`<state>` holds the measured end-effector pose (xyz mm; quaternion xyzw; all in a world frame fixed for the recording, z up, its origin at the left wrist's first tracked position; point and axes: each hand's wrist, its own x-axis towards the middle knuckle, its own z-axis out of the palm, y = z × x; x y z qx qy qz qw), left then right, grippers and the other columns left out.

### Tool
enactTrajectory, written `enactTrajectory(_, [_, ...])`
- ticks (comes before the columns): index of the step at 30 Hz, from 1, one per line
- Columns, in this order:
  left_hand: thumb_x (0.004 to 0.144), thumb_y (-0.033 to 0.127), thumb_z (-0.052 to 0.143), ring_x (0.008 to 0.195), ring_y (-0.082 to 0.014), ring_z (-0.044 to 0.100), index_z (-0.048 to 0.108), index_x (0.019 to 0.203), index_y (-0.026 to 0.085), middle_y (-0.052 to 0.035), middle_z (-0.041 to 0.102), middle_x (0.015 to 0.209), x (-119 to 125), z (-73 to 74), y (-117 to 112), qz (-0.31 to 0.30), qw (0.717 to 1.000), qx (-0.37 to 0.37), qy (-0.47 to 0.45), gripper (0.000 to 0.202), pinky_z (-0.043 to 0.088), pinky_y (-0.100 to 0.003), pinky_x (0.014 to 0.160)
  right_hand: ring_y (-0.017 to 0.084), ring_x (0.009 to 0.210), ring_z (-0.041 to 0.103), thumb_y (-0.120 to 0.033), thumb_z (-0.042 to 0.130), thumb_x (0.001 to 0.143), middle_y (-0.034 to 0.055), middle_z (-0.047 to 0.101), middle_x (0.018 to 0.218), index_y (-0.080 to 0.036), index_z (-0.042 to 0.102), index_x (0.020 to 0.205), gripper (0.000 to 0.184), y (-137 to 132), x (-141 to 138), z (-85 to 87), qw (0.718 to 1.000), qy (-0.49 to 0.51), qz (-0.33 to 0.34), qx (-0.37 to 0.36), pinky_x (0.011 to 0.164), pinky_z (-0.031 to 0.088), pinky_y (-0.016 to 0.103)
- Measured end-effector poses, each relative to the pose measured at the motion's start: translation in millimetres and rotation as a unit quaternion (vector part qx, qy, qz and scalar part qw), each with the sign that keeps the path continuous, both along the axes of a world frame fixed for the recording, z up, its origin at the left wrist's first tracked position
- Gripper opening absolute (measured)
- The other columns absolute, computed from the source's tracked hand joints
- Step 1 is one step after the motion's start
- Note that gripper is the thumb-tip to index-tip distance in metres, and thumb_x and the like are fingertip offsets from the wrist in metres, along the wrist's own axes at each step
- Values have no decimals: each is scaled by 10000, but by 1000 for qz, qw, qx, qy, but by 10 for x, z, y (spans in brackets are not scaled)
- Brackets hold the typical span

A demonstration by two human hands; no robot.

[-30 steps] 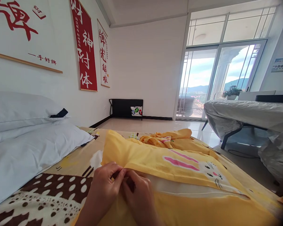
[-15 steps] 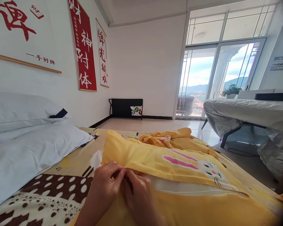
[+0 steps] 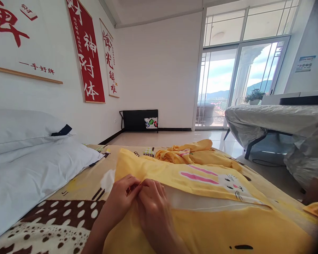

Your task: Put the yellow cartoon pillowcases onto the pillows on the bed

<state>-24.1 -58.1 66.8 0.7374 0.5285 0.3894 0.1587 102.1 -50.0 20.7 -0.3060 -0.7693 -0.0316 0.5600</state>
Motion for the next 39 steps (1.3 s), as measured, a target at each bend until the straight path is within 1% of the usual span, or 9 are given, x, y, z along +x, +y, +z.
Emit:
enactTrajectory(3, [897,295,399,735,-145,523,561,714,178,-17,568,780,-12,-12,32,-19,999,-26,35,272,397,-260,677,189,829,470,-75,483,820,63,559,872,-167,569,766,137,31,-15,-42,999,-20,-28,12,762,373,338])
enactTrajectory(6, [903,259,374,794,-157,530,566,764,182,-23,568,823,-49,-10,24,-41,996,-43,67,249,405,-269,725,172,802,481,-71,541,788,35,571,842,-178,567,732,123,83,-16,-85,999,-37,-25,6,784,364,329])
enactTrajectory(10, [909,270,373,824,-155,523,561,844,197,-20,558,890,-133,13,-23,-66,992,-54,94,212,407,-270,757,148,794,498,-68,587,778,-2,607,835,-203,595,787,135,155,2,-121,999,-29,-19,-12,773,346,296])
enactTrajectory(15, [881,282,409,777,-167,508,505,786,191,-24,552,847,-168,6,-20,-16,990,-63,128,163,398,-287,719,154,931,513,-93,651,763,-24,646,913,-213,599,797,136,181,11,-118,999,-30,-35,8,837,282,314])
enactTrajectory(22, [875,231,346,736,-175,508,470,724,191,-33,546,788,-83,-19,22,27,988,-32,151,200,370,-292,669,153,946,511,-82,650,737,-29,658,841,-204,590,710,139,208,-24,-151,997,-7,-72,7,839,225,341])
enactTrajectory(27, [861,277,425,764,-165,514,493,804,194,-21,562,841,-136,9,-18,-26,990,-55,125,122,394,-275,692,159,824,491,-97,611,756,-19,636,699,-200,563,624,175,214,3,-134,996,9,-90,-19,769,219,349])
enactTrajectory(33, [848,234,438,720,-153,486,471,751,191,-3,528,791,-153,-70,85,-36,991,-46,123,111,386,-264,661,150,759,470,-90,565,793,-25,626,666,-195,545,610,212,205,51,-99,993,-10,-73,-93,769,231,333])
enactTrajectory(36, [863,248,438,737,-148,491,516,795,189,-12,532,823,-247,-69,133,-83,991,-48,97,119,405,-255,677,148,771,477,-85,553,791,-31,630,679,-198,546,617,208,221,44,-116,991,-4,-70,-112,781,236,327])
enactTrajectory(39, [873,248,433,833,-157,504,560,927,196,-34,538,925,-337,-50,157,-132,987,-43,80,148,422,-267,777,148,791,490,-86,540,796,-33,645,713,-202,560,636,199,239,33,-132,991,5,-61,-117,779,244,320])
